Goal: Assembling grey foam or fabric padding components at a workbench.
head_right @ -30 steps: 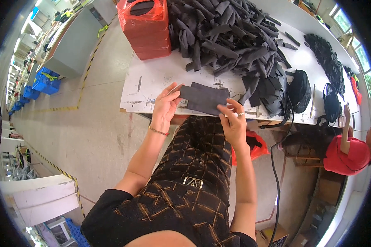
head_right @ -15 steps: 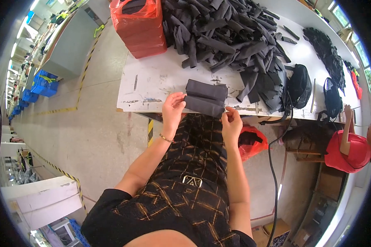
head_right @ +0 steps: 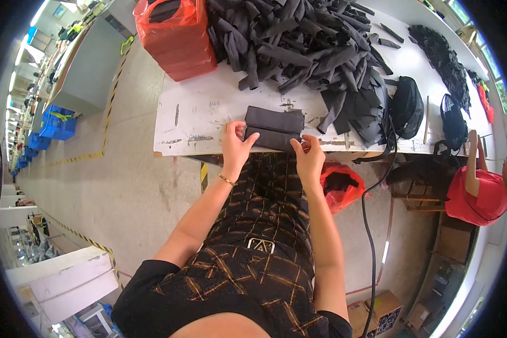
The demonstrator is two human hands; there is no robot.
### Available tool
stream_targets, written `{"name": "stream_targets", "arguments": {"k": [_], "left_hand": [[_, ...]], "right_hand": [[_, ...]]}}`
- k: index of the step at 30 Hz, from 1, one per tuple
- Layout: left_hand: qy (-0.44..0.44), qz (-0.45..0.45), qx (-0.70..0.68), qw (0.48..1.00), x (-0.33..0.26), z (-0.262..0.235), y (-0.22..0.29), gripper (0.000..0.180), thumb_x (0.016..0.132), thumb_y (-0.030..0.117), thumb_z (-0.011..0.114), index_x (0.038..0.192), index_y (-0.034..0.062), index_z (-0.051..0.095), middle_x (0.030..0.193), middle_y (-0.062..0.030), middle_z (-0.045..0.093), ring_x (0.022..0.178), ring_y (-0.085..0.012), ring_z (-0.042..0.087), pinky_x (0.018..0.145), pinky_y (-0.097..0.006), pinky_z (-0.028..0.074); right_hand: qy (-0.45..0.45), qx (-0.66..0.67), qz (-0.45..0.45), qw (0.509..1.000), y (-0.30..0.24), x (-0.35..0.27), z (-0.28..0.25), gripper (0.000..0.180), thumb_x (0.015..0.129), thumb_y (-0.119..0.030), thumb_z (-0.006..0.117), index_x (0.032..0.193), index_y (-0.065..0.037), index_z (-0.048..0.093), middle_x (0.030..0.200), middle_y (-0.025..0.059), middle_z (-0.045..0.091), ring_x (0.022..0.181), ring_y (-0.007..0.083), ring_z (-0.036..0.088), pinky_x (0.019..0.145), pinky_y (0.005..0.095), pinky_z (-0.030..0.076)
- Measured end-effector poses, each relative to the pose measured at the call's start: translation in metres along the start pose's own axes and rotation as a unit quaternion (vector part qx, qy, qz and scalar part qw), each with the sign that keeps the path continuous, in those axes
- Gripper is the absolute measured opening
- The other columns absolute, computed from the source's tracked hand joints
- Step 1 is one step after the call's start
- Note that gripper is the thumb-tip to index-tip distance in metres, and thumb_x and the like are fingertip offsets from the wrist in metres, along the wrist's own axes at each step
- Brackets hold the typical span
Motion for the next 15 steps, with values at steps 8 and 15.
{"name": "stream_targets", "arguments": {"k": [8,15], "left_hand": [[-0.035,-0.002,0.025,0.999,0.001,0.006,-0.009,0.043,0.066,0.002,0.08,0.101,0.0036,0.055,0.093,-0.0068,0.053,0.077,-0.0183,0.05,0.072,-0.032,0.046],[0.035,-0.045,-0.162,0.985,0.059,-0.012,-0.006,0.025,0.085,0.022,0.072,0.091,0.0012,0.059,0.077,-0.0022,0.061,0.066,-0.0114,0.054,0.064,-0.026,0.046]], "right_hand": [[0.016,-0.181,-0.032,0.983,-0.009,0.007,0.002,0.028,0.083,-0.021,0.072,0.099,0.0,0.061,0.072,0.013,0.064,0.064,0.025,0.06,0.062,0.0364,0.047],[0.164,-0.095,-0.059,0.98,-0.015,0.033,-0.071,0.026,0.088,-0.026,0.067,0.089,-0.001,0.058,0.072,0.0134,0.064,0.064,0.0276,0.06,0.062,0.0376,0.047]]}}
Point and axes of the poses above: each hand's wrist, its own x-axis towards the middle knuckle, its own z-axis out of the palm, y = z × x, the point moved 9 cm from there along x, towards the middle knuckle
